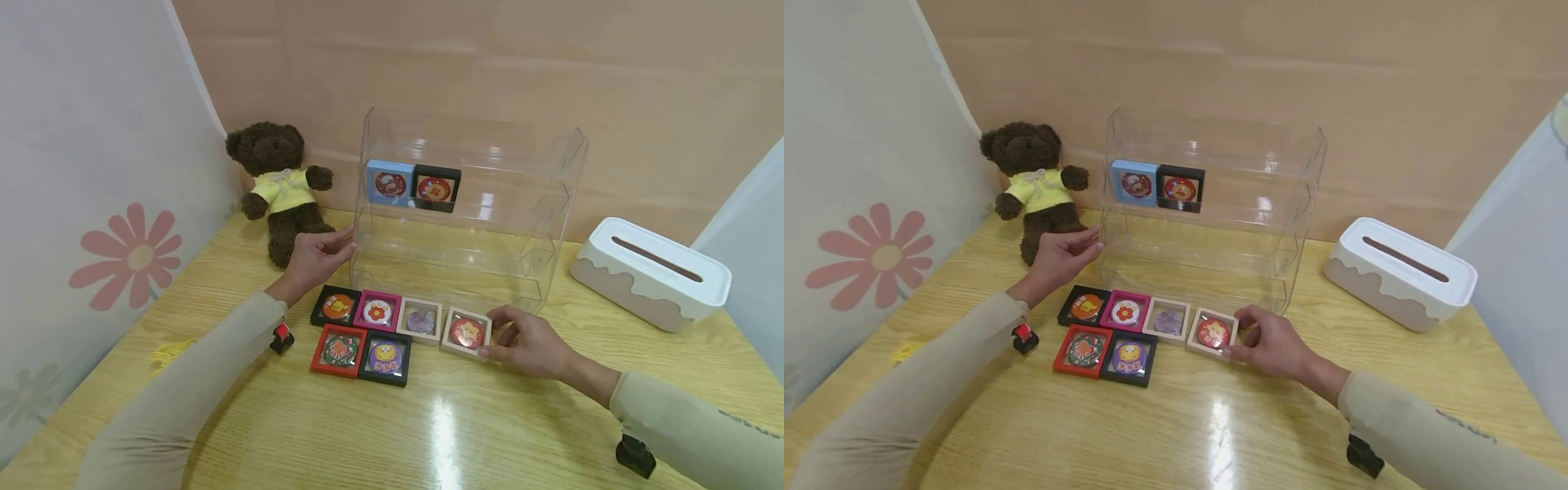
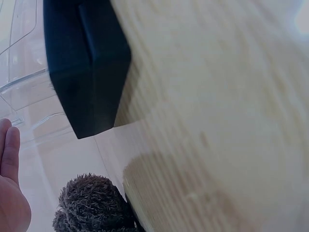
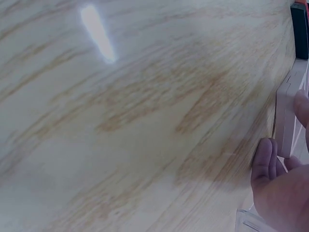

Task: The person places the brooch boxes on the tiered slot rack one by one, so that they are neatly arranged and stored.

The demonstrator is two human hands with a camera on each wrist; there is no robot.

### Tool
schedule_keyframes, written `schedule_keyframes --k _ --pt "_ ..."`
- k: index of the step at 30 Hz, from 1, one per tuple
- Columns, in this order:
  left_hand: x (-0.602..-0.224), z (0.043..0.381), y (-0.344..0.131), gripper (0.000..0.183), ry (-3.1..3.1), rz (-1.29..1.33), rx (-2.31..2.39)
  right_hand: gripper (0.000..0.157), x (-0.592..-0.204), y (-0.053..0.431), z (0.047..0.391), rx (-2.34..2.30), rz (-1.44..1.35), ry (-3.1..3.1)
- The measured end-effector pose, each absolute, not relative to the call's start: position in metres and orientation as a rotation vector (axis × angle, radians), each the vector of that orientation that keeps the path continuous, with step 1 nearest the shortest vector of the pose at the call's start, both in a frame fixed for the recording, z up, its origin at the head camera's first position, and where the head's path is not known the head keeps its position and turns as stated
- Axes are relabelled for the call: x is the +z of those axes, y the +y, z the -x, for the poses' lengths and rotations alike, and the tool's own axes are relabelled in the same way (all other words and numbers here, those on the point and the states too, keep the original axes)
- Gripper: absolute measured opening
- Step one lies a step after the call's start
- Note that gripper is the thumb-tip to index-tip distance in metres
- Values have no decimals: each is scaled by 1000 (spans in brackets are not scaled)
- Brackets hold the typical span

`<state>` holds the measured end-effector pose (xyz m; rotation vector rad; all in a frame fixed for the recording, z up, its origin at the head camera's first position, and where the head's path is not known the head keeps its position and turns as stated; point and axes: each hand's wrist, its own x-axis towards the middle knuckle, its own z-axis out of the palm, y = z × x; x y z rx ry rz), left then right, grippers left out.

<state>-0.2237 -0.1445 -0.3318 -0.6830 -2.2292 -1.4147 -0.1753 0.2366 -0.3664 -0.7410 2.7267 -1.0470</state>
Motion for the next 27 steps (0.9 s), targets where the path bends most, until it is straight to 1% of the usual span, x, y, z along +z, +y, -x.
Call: schedule_keyframes --k 8,14,27 --pt "-332 223 -144 32 -2228 679 -1421 51 -364 237 171 -1155 757 2718" --pt "-332 223 -145 31 -2227 673 -1441 38 -360 237 170 -1186 796 2801" --pt "-332 222 -145 31 -2226 673 -1445 21 -353 238 169 -1276 1031 2905"
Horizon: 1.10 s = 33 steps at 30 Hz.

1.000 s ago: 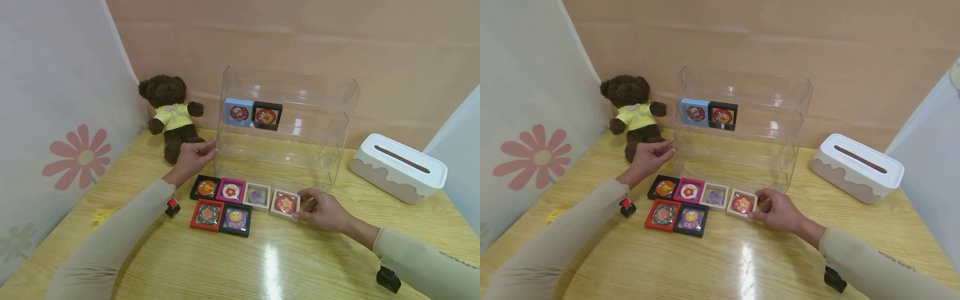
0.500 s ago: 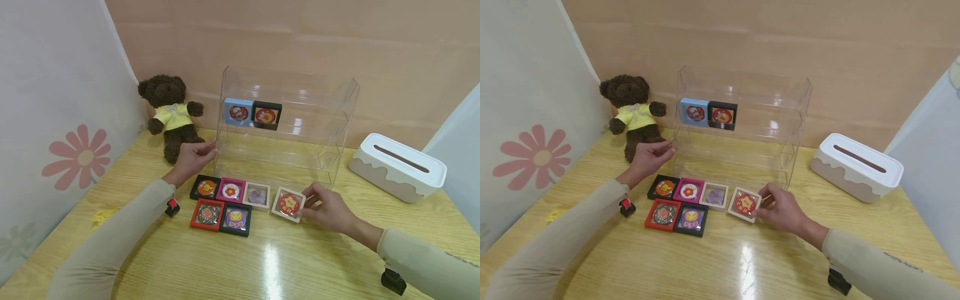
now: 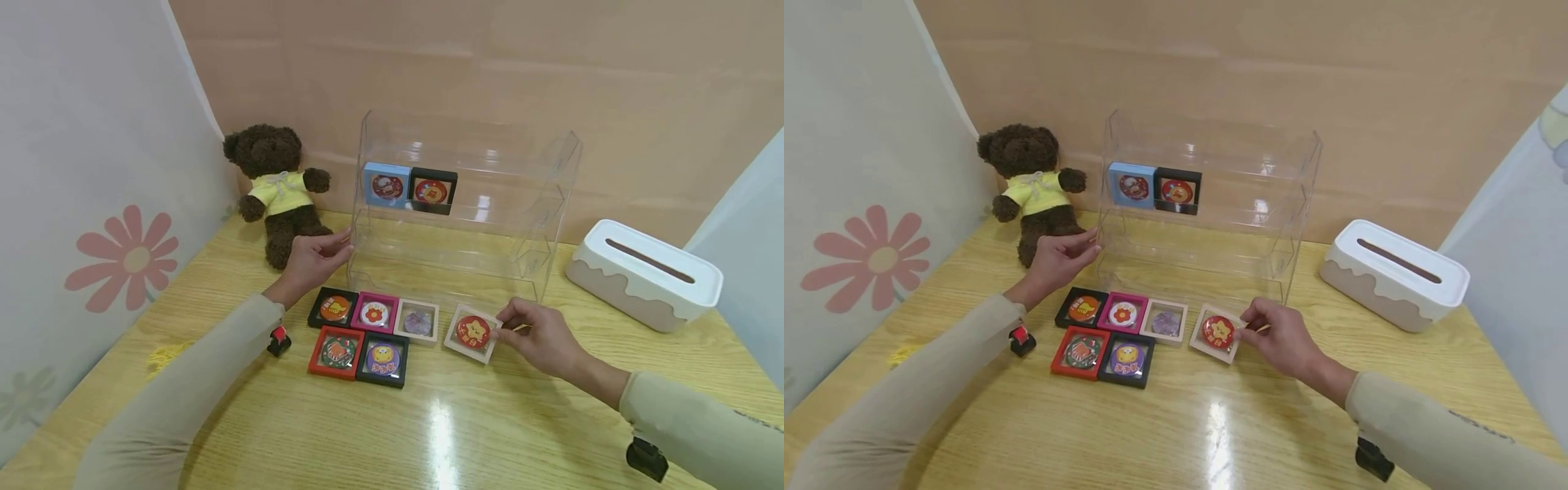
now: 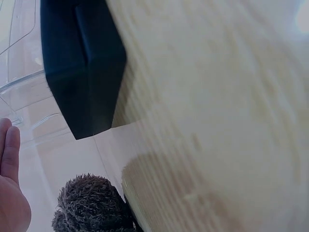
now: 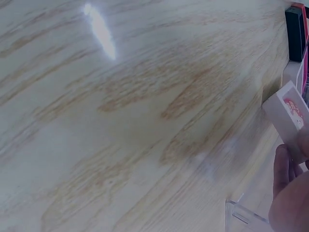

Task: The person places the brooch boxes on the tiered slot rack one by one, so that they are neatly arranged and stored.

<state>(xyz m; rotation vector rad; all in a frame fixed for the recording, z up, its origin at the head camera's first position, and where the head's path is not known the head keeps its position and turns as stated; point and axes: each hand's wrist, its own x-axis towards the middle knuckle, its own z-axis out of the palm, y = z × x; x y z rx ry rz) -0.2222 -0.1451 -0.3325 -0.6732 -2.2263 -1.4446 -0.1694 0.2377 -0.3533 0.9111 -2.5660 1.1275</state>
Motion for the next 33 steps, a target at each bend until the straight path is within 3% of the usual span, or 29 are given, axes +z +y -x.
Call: schedule_keyframes --k 17,33 --pt "-334 222 -144 30 -2230 663 -1411 23 -336 248 174 1043 -856 -2469" --pt "-333 221 -144 30 -2221 660 -1411 15 -300 256 191 1043 -846 -2430"
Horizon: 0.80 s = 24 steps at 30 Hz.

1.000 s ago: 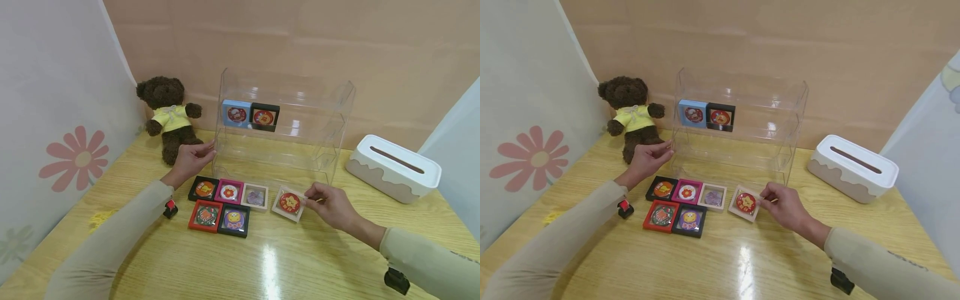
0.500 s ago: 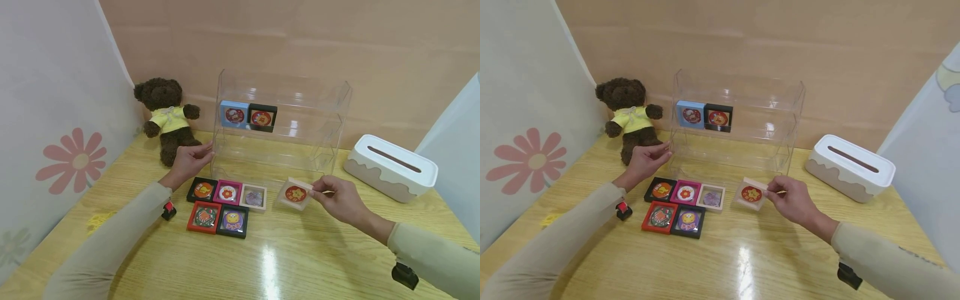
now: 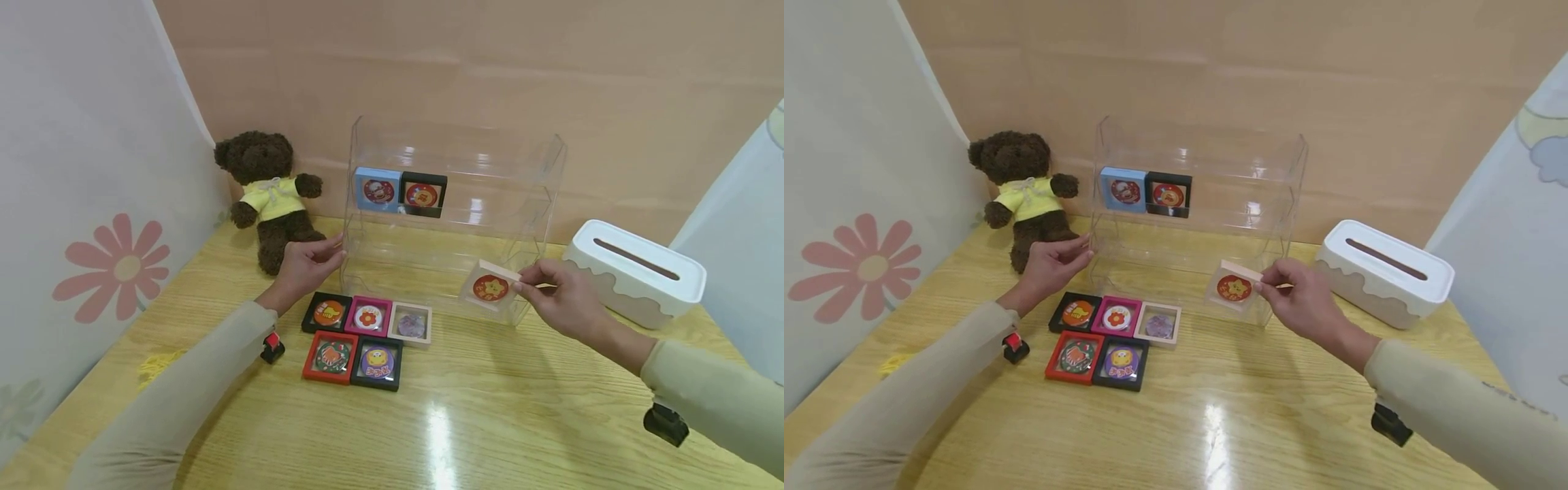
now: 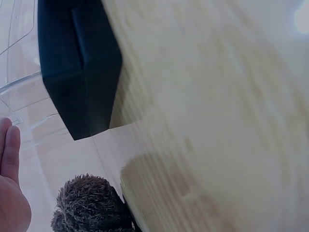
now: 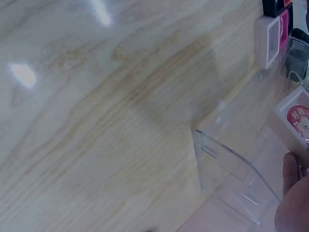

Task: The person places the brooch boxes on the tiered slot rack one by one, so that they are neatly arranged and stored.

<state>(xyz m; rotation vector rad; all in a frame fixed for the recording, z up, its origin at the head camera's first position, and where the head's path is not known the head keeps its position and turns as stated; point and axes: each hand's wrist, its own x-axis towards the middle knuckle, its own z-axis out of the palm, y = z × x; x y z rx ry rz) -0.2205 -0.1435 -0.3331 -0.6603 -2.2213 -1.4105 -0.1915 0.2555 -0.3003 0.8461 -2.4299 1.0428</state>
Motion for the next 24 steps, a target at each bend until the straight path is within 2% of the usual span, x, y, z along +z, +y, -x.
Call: schedule_keyframes --k 16,24 --pt "-336 222 -145 30 -2219 672 -1400 18 -272 255 212 833 -784 -2271" --pt "-335 221 -144 30 -2218 679 -1401 12 -252 248 224 863 -774 -2231"
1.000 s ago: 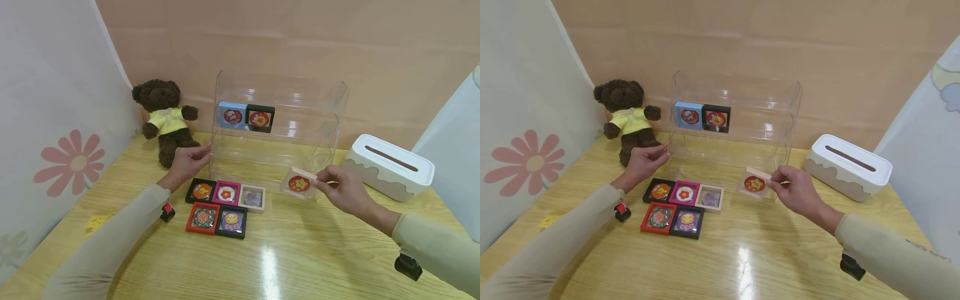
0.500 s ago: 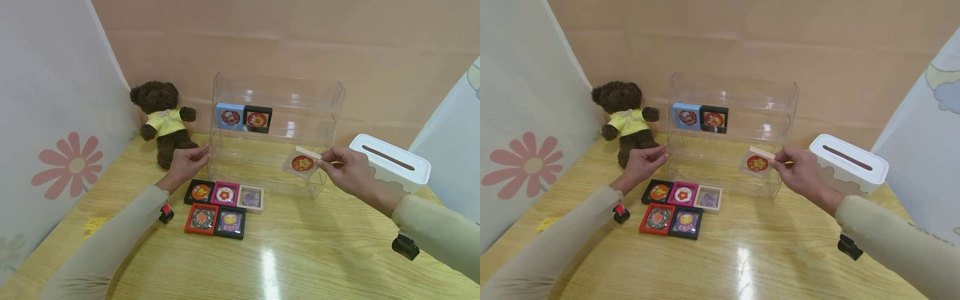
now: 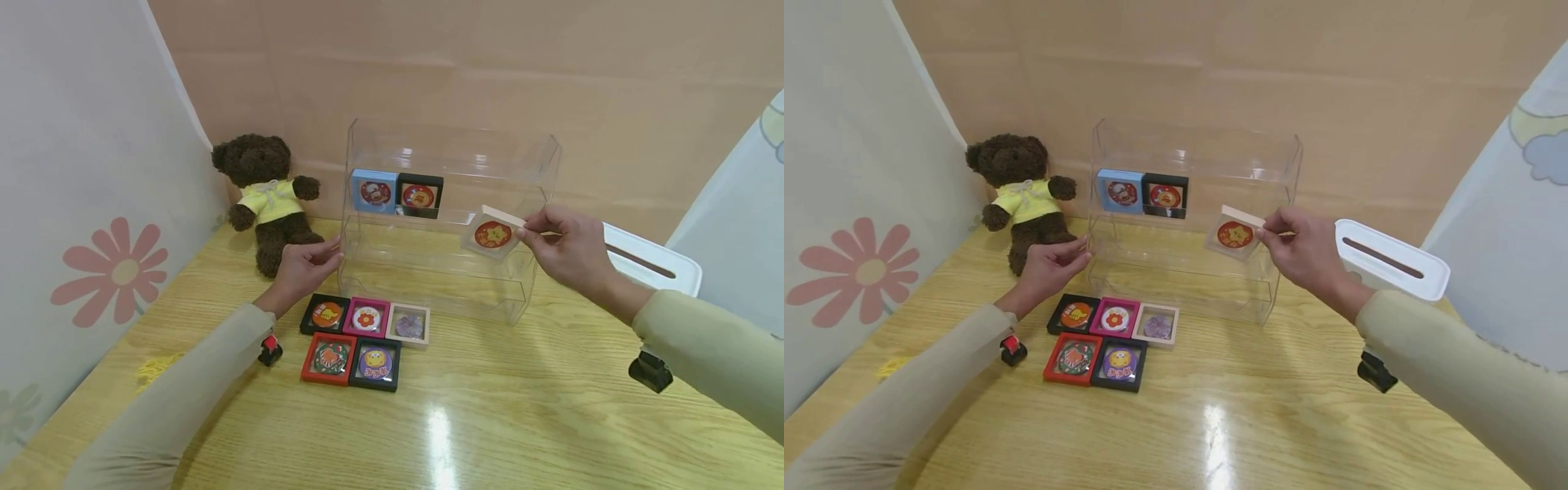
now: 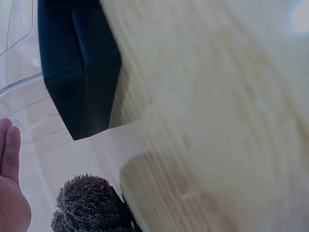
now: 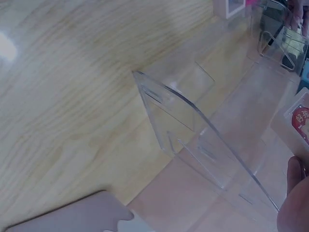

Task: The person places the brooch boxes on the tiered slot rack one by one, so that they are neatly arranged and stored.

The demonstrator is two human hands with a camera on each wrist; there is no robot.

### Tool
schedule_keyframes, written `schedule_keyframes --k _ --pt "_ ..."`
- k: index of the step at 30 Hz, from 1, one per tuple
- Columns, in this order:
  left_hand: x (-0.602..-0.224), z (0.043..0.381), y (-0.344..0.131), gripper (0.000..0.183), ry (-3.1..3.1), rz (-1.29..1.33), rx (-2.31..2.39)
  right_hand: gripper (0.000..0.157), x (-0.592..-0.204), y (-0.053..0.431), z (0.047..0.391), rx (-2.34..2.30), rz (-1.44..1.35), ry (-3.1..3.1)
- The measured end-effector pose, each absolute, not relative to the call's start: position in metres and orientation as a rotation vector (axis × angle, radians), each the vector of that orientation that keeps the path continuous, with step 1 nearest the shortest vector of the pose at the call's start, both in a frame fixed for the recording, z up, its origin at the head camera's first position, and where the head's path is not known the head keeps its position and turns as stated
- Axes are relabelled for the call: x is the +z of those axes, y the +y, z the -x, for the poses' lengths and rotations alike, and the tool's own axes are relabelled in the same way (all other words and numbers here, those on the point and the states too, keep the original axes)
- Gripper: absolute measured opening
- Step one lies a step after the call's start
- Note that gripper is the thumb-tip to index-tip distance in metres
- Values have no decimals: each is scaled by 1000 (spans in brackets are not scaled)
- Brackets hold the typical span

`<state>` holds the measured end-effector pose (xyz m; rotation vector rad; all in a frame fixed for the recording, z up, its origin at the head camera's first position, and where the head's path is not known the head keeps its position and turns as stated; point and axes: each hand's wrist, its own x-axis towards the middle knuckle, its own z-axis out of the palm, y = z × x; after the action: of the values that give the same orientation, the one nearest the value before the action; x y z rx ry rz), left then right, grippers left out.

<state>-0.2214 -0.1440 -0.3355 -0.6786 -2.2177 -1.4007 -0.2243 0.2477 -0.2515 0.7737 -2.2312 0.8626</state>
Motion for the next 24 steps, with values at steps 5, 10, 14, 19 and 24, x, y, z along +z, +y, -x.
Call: schedule_keyframes --k 5,10,14,19,24 --pt "-337 223 -145 31 -2221 668 -1415 11 -242 244 232 854 -778 -2223" --pt "-351 236 -149 31 -2210 673 -1419 10 -232 244 240 834 -767 -2229" --pt "-361 245 -152 31 -2211 678 -1414 9 -225 242 245 826 -738 -2220" --pt "-350 235 -149 30 -2224 669 -1393 8 -218 235 251 821 -682 -2216" --pt "-335 220 -144 29 -2241 668 -1385 8 -215 228 257 843 -669 -2224"
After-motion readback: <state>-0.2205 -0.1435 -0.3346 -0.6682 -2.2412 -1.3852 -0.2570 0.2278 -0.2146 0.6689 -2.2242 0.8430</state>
